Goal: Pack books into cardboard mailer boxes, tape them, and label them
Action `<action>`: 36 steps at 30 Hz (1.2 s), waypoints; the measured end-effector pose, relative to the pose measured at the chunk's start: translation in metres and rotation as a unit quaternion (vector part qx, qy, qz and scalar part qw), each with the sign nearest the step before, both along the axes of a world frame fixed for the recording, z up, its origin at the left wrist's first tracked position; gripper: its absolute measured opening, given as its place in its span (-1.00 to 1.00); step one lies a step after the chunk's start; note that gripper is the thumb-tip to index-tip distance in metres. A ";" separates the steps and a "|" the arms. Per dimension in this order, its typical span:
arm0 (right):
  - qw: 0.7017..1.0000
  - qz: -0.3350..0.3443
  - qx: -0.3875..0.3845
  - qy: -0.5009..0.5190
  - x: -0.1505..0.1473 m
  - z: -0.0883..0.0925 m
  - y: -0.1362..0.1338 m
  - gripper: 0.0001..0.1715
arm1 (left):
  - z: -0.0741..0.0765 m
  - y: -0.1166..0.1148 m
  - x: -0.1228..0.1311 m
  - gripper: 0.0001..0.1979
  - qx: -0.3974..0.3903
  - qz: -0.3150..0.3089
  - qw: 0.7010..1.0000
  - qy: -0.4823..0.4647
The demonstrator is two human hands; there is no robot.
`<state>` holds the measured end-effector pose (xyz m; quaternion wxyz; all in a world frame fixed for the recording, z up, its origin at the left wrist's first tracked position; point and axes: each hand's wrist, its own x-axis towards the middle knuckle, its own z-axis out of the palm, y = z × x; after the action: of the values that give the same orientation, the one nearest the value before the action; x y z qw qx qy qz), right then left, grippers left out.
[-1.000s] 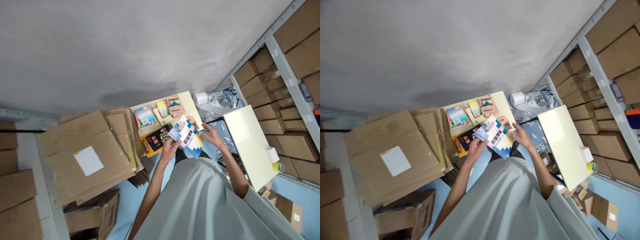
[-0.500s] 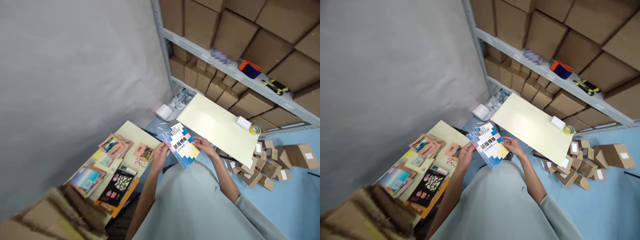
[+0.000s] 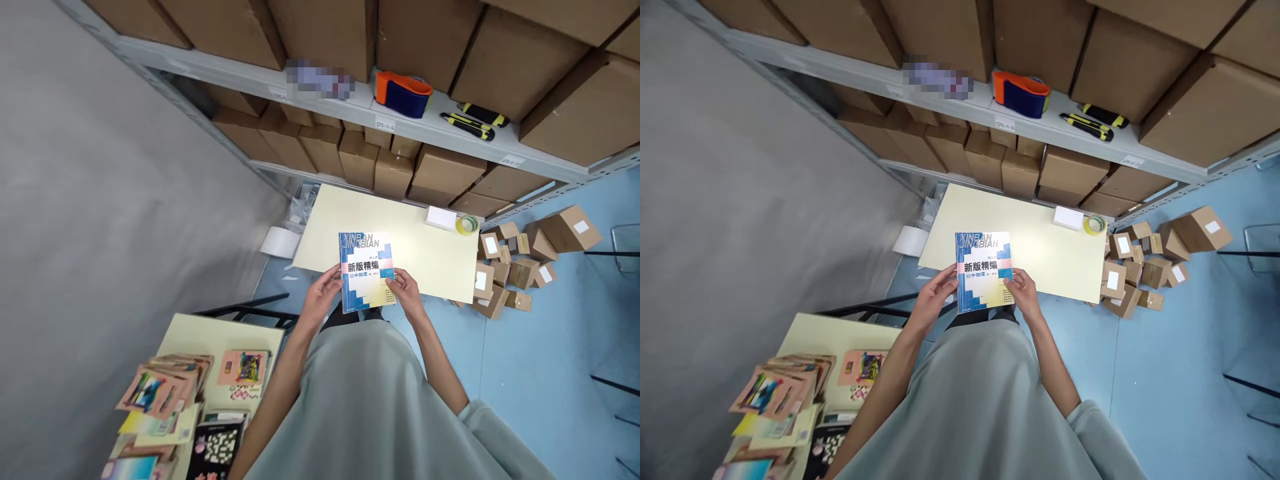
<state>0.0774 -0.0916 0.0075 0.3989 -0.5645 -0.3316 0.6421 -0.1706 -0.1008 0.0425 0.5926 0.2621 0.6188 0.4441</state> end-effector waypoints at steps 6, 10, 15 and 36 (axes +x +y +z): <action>0.999 -0.043 -0.014 -0.010 -0.008 0.004 0.023 -0.35 | -0.016 0.051 -0.014 -0.28 -0.014 -0.051 0.999 -0.008; 0.997 -0.069 -0.003 -0.031 -0.027 0.012 0.045 -0.44 | -0.021 0.087 -0.030 -0.29 -0.008 -0.078 0.997 -0.020; 0.993 -0.091 0.010 -0.074 -0.060 0.018 0.070 -0.49 | -0.028 0.122 -0.059 -0.31 -0.012 -0.095 0.995 -0.022; 0.992 -0.014 0.079 -0.098 -0.184 0.034 0.099 -0.08 | -0.015 0.122 -0.075 -0.68 0.213 -0.144 0.953 0.158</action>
<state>-0.1067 0.0076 0.0420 0.4167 -0.5960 -0.4113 0.5496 -0.2457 0.0212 0.0278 0.4754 0.5356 0.5508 0.4287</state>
